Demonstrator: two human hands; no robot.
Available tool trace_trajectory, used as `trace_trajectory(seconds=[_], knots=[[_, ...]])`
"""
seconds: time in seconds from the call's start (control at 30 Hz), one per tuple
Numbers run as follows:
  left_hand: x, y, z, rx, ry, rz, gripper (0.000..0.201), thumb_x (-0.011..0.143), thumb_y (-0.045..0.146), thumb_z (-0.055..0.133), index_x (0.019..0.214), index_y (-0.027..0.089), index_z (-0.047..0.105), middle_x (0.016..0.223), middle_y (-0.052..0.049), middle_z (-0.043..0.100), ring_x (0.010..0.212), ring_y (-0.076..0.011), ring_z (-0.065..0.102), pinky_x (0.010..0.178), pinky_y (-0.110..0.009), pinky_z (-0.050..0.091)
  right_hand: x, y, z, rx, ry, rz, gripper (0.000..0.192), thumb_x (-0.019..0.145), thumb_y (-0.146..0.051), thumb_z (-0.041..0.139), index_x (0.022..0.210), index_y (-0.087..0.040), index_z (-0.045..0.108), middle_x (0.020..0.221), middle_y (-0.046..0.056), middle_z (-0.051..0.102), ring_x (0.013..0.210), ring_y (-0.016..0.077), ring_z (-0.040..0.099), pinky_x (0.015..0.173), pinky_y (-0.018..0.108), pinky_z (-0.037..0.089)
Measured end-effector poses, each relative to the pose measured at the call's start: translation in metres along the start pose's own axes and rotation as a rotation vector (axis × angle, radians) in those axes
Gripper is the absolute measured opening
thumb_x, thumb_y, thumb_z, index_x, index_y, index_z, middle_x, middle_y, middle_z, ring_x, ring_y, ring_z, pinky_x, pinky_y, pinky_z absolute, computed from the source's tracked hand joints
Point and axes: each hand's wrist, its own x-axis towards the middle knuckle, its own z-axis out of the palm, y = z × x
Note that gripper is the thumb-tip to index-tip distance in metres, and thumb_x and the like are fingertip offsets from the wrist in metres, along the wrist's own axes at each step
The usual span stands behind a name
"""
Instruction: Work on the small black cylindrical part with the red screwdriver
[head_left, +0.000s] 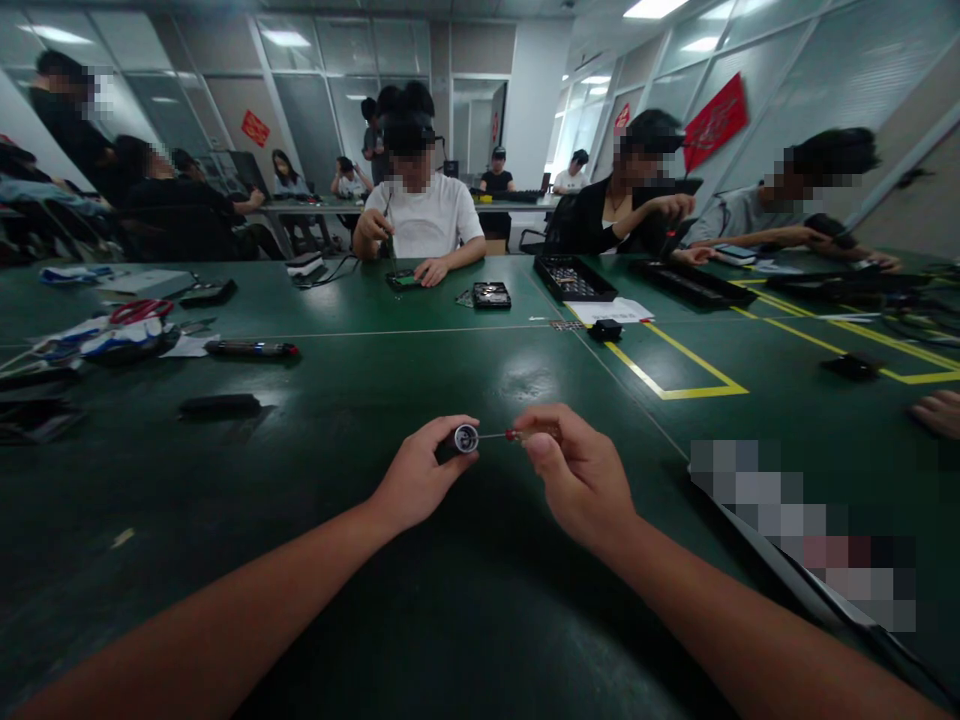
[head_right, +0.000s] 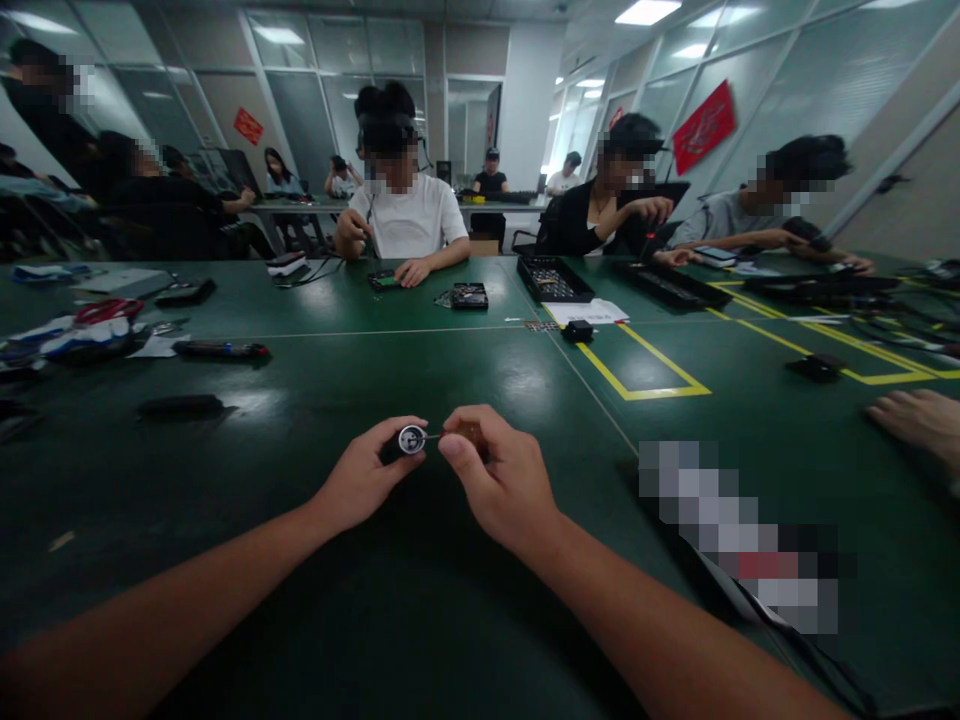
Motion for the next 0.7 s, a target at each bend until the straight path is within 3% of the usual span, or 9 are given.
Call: trace_trajectory(seconds=[0.1,0.27,0.37,0.57,0.7], knots=[[-0.0003,-0.0020,0.0016,0.011,-0.011,0.015,0.033,0.088,0.020,0.069,0.122,0.022,0.068,0.121,-0.007,0.070,0.115,-0.0242,0.064,0.105,-0.044,0.047,0.0010,-0.0031,0.0016,-0.077,0.039,0.029,0.031,0.103,-0.041,0.050,0.086,-0.025,0.069,0.066,0.000,0.066,0.058,0.0161,0.060,0.056,0.031,0.043],[-0.0008,-0.0015,0.0013,0.036,0.007,0.009,0.032,0.088,0.019,0.069,0.120,0.023,0.069,0.120,-0.006,0.070,0.113,-0.0240,0.064,0.105,-0.044,0.047,0.0016,0.0001,0.0018,-0.087,0.095,0.071,0.019,0.101,-0.030,0.049,0.110,-0.024,0.066,0.083,0.002,0.072,0.066,0.0176,0.064,0.061,0.032,0.046],[-0.0010,-0.0006,0.0006,0.038,0.014,0.000,0.032,0.088,0.019,0.069,0.120,0.023,0.069,0.118,-0.006,0.070,0.111,-0.0237,0.064,0.103,-0.044,0.048,0.0026,0.0025,0.0015,-0.067,0.074,0.055,0.019,0.099,-0.026,0.048,0.110,-0.023,0.063,0.088,0.003,0.071,0.078,0.0196,0.067,0.069,0.033,0.050],[-0.0001,-0.0027,0.0022,0.032,0.012,0.017,0.032,0.087,0.017,0.070,0.118,0.023,0.069,0.117,-0.006,0.070,0.111,-0.0236,0.064,0.103,-0.044,0.048,0.0041,-0.0010,0.0022,-0.104,0.058,0.081,0.030,0.105,-0.038,0.045,0.093,-0.024,0.069,0.073,0.000,0.069,0.064,0.0173,0.064,0.060,0.031,0.046],[0.0000,-0.0033,0.0021,0.034,0.019,0.010,0.033,0.087,0.017,0.069,0.119,0.023,0.069,0.118,-0.006,0.070,0.112,-0.0239,0.065,0.103,-0.044,0.048,0.0017,0.0031,0.0045,-0.074,0.097,0.105,0.021,0.101,-0.035,0.052,0.115,-0.024,0.064,0.081,0.002,0.071,0.071,0.0200,0.069,0.063,0.033,0.049]])
